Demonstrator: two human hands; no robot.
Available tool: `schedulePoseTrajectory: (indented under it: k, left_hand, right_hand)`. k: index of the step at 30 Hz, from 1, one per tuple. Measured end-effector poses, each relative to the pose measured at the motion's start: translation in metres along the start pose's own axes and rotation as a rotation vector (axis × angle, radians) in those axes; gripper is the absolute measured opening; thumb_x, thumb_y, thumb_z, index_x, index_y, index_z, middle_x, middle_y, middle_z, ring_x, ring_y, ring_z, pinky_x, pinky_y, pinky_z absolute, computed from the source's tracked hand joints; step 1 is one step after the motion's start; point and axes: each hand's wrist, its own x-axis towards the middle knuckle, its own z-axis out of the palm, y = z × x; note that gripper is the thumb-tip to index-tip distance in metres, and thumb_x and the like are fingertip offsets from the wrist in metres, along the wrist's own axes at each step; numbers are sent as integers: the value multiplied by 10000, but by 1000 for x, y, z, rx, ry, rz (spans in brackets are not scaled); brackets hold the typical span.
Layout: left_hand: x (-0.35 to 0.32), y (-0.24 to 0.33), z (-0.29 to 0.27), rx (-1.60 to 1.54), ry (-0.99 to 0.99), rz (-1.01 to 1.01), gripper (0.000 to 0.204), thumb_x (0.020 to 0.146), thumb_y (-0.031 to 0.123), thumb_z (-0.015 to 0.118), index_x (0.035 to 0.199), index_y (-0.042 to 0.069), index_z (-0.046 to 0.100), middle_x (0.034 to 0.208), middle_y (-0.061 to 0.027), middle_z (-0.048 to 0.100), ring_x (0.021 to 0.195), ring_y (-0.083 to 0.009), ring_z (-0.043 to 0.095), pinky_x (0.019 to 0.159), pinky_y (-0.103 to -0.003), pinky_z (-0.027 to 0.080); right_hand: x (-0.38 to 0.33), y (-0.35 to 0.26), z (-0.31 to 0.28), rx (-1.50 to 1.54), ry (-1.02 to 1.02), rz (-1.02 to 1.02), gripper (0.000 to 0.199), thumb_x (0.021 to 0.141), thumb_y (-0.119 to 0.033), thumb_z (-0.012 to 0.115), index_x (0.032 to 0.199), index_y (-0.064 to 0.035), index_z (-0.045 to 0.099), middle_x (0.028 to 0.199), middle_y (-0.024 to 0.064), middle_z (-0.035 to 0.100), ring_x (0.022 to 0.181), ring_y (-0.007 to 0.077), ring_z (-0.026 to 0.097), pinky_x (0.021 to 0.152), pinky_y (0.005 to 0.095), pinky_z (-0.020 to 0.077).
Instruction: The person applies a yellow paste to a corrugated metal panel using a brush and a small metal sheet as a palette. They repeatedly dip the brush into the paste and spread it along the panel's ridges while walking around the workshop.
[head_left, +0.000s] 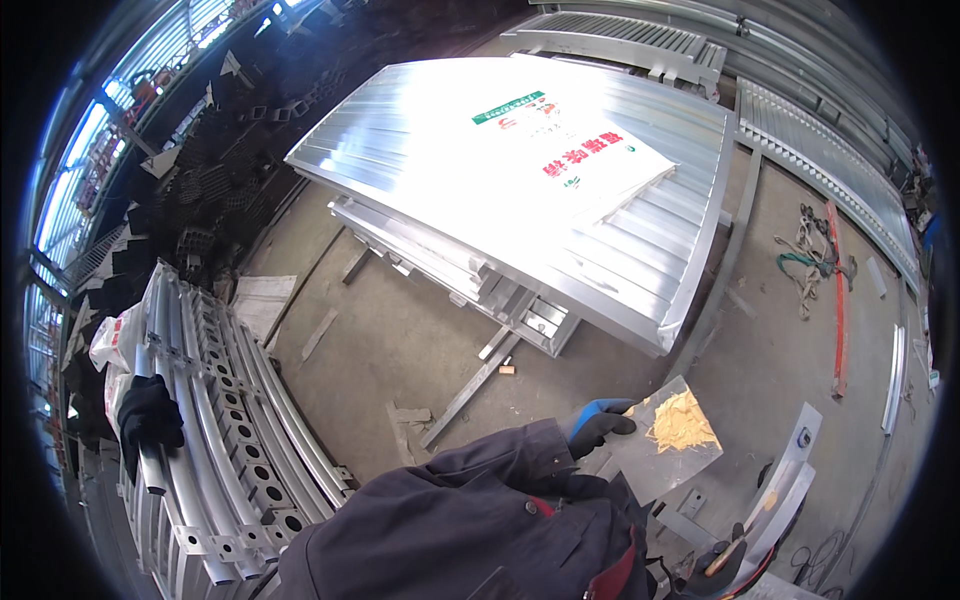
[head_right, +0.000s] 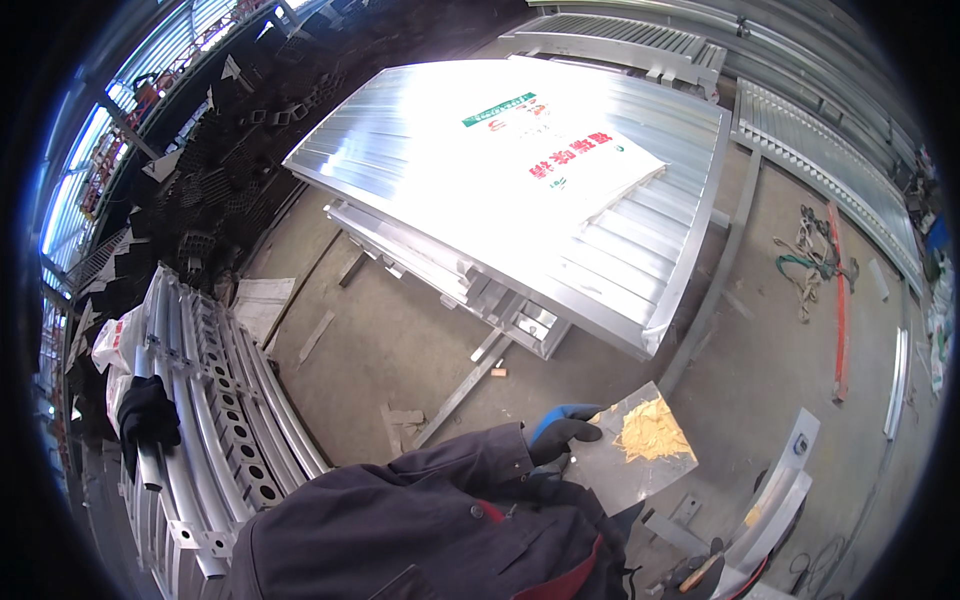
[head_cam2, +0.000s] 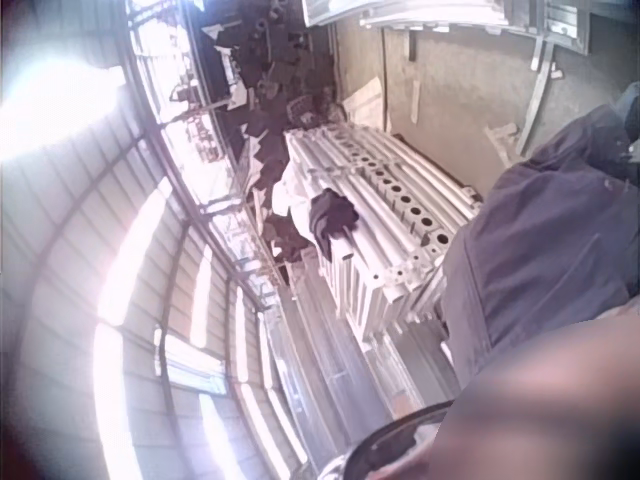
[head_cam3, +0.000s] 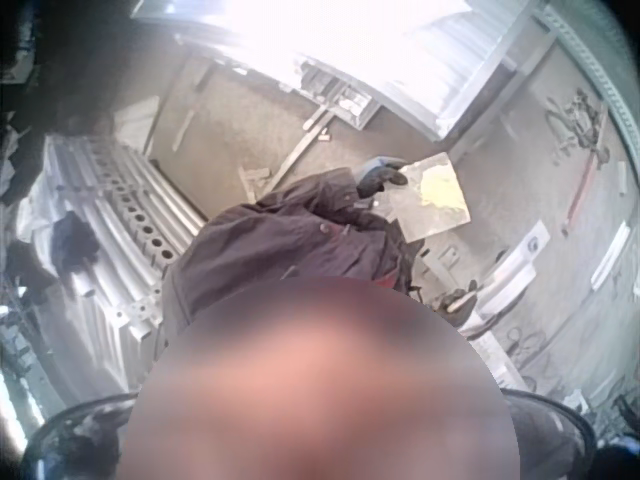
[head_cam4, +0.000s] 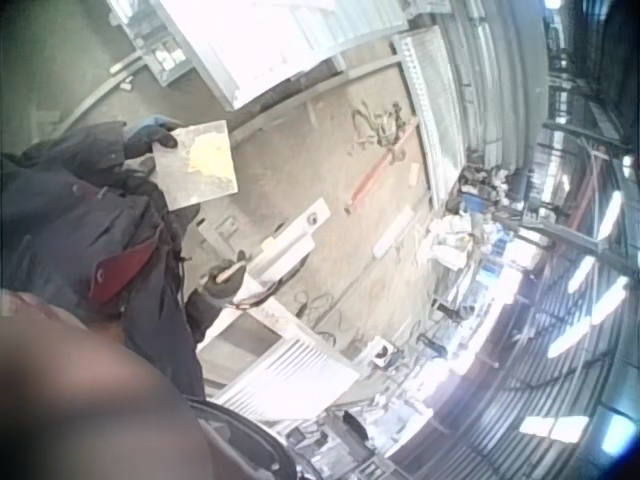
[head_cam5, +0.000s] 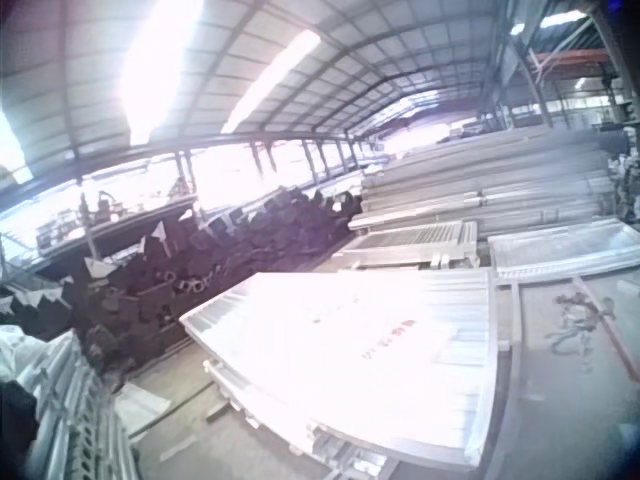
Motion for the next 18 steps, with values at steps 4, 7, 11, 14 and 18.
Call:
schedulePoseTrajectory:
  k: [4,7,11,14,18]
  left_hand:
    - [84,18,30,-242,-130,-64,615,956,55,685,1553,-64,593,1382,-183,756,1196,-276,767,1088,-421,593]
    - [161,24,61,-126,-76,-71,564,973,61,702,1517,-63,622,1342,-162,770,1174,-255,772,1063,-398,605]
    - [253,35,122,16,58,-32,512,982,156,756,1482,51,717,1207,-20,793,1008,-112,722,898,-301,571]
    - [329,61,178,111,118,20,528,987,128,748,1500,21,691,1231,-51,793,1034,-132,738,924,-322,587]
    - [402,88,257,-301,-61,-63,527,987,34,690,1502,-64,635,1338,-161,771,1162,-246,768,1065,-384,600]
  right_hand:
    - [71,-20,-5,-420,42,-111,435,1095,-175,609,1463,57,590,1427,199,708,1101,302,716,949,385,552]
    - [159,-44,-22,-725,-1,-377,409,1091,-177,606,1409,79,618,1454,224,715,1155,357,728,996,413,559]
    - [280,-95,-38,-754,-142,-512,481,1146,-362,620,1455,6,629,1258,189,758,961,309,729,855,453,625]
    - [386,-150,-60,-416,-83,-181,472,1166,-421,594,1414,-23,649,1102,142,739,797,252,672,715,426,586]
    - [492,-215,-106,-94,12,125,449,1179,-447,533,1309,-45,685,887,67,679,567,163,557,505,351,477]
